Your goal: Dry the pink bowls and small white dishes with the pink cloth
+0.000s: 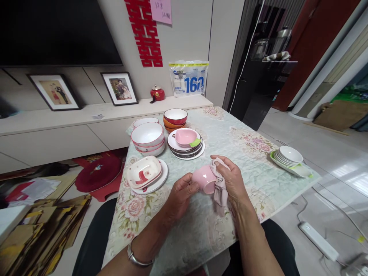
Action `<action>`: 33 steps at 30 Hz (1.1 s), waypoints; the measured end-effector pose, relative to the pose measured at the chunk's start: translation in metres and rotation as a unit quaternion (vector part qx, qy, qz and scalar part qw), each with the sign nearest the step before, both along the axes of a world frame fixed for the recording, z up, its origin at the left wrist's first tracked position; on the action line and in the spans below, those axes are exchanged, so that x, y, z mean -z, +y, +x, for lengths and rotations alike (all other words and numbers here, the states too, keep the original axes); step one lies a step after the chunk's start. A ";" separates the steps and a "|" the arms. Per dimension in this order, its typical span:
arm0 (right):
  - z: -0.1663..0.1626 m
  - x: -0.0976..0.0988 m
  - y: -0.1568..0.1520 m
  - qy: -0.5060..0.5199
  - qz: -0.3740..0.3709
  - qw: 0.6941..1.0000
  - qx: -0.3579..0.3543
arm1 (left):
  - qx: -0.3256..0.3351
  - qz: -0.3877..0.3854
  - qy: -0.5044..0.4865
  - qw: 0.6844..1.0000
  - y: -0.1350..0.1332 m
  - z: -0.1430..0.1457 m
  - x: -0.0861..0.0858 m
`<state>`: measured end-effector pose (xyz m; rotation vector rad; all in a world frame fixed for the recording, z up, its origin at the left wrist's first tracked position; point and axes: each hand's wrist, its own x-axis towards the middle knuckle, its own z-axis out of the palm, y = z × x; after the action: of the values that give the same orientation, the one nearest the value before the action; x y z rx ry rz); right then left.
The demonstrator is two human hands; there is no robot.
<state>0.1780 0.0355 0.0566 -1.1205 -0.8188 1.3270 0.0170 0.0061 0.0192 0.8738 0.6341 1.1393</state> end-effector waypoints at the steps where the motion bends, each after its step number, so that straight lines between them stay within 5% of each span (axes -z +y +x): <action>1: 0.001 -0.001 -0.001 -0.034 0.012 0.999 -0.007 | 0.002 0.004 0.010 1.000 0.001 -0.001 0.000; 9: 0.000 -0.004 -0.013 -0.215 0.116 0.968 -0.065 | 0.028 0.027 0.102 0.994 -0.001 -0.008 -0.005; 17: -0.015 0.007 0.000 -0.030 0.034 0.999 -0.009 | -0.043 0.016 0.042 0.998 0.000 -0.006 0.002; 20: -0.020 0.008 -0.002 -0.040 0.030 0.999 0.000 | -0.071 0.012 0.026 0.997 0.001 -0.004 0.003; 27: -0.025 -0.005 -0.015 -0.260 0.211 0.942 -0.027 | -0.051 0.007 -0.011 0.999 -0.001 -0.004 0.002; 33: -0.017 0.003 -0.005 -0.026 0.053 0.995 -0.079 | -0.060 0.020 -0.018 0.998 0.000 -0.002 0.001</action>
<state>0.1610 0.0302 0.0536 -1.0282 -1.0218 1.3712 0.0153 0.0066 0.0177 0.8567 0.6430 1.2768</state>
